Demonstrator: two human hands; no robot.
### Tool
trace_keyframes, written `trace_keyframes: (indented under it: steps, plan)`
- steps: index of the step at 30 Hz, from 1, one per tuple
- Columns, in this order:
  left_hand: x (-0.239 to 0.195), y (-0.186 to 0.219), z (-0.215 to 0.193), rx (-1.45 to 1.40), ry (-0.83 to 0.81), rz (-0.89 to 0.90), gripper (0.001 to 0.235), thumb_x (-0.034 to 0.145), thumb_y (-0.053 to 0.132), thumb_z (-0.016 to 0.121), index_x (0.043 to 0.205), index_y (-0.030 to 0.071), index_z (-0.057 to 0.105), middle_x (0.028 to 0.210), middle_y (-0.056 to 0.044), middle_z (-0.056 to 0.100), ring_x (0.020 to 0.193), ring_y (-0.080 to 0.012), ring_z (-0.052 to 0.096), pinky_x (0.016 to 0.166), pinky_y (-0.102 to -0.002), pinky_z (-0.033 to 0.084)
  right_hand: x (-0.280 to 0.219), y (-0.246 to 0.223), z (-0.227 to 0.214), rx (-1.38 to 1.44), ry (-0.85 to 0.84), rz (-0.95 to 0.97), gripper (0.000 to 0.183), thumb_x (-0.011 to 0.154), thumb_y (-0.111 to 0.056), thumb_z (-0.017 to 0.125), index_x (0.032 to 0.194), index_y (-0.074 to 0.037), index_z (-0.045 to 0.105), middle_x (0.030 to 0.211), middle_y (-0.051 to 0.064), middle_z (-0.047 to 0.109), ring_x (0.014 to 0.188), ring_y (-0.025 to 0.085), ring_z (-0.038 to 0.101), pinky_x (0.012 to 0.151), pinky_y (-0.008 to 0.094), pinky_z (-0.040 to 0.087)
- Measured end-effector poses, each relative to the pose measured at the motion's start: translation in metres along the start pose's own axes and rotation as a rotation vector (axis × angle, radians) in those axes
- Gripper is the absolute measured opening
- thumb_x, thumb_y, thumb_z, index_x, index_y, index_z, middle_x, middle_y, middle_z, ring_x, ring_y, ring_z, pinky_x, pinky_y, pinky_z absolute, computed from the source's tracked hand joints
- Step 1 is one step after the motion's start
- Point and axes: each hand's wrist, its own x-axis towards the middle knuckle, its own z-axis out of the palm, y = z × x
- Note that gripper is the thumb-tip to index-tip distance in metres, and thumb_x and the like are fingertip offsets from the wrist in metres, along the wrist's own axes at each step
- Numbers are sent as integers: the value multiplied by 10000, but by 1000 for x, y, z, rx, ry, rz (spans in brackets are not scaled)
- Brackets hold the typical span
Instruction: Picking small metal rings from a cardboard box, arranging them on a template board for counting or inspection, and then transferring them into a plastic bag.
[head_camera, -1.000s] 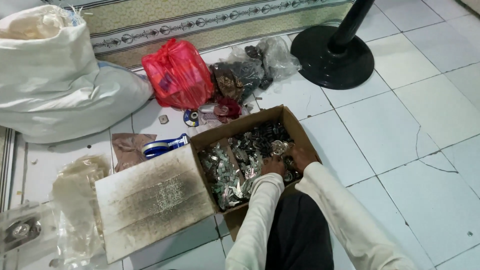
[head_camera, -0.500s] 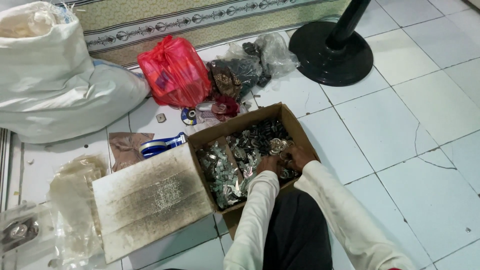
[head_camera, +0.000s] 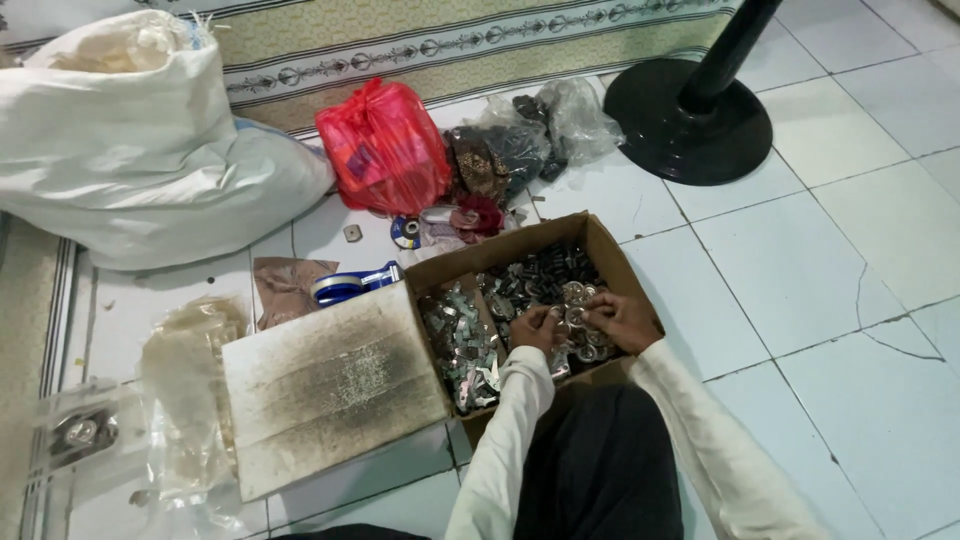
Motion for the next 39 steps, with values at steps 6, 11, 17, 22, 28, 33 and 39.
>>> trace_keyframes:
  steps: [6,11,17,22,28,33,39]
  plan:
    - [-44,16,-62,-197,180,145,227,958,92,691,1158,-14,707,860,-216,757,680,-336,763,576,-390,667,-18,-32,42,254,47,-15,342,814,-150,879,1076,12,730,820,159,757,670,184,705,556,305,616]
    - [-83,65,-186,194,464,381,160,890,177,792,1016,80,805,826,-172,782,776,-318,772,628,-442,612,-49,-111,105,222,-33,-3,240,866,-117,808,1054,15,736,864,182,748,712,216,711,566,326,633]
    - [-96,95,-356,379,805,262,215,917,184,735,1084,70,808,937,-185,792,954,-402,742,839,-502,579,-4,-109,236,160,-132,-93,311,844,-152,832,1087,20,744,862,188,737,736,234,710,595,352,643]
    - [-73,95,-460,442,1045,205,273,805,233,821,1074,184,807,822,-47,789,869,-258,763,807,-381,617,9,-136,357,37,-171,-202,302,787,-220,875,1013,-34,801,790,156,765,713,214,729,549,358,595]
    - [-42,86,-513,432,1048,101,157,782,359,859,926,307,825,805,31,786,868,-210,769,783,-340,602,18,-152,453,-81,-221,-198,269,790,-226,819,1029,-106,796,829,102,787,797,220,769,695,359,624]
    - [-27,83,-521,511,1055,125,188,747,353,877,913,275,833,782,2,780,842,-241,772,756,-362,617,17,-171,486,-202,-207,-206,247,793,-267,820,1017,-164,803,881,85,795,903,263,770,773,386,624]
    - [-42,92,-509,587,1054,150,226,777,346,845,956,208,832,801,-56,781,862,-301,763,780,-404,614,1,-194,494,-300,-245,-340,220,827,-187,746,1036,-166,811,977,114,798,1015,347,748,870,436,607]
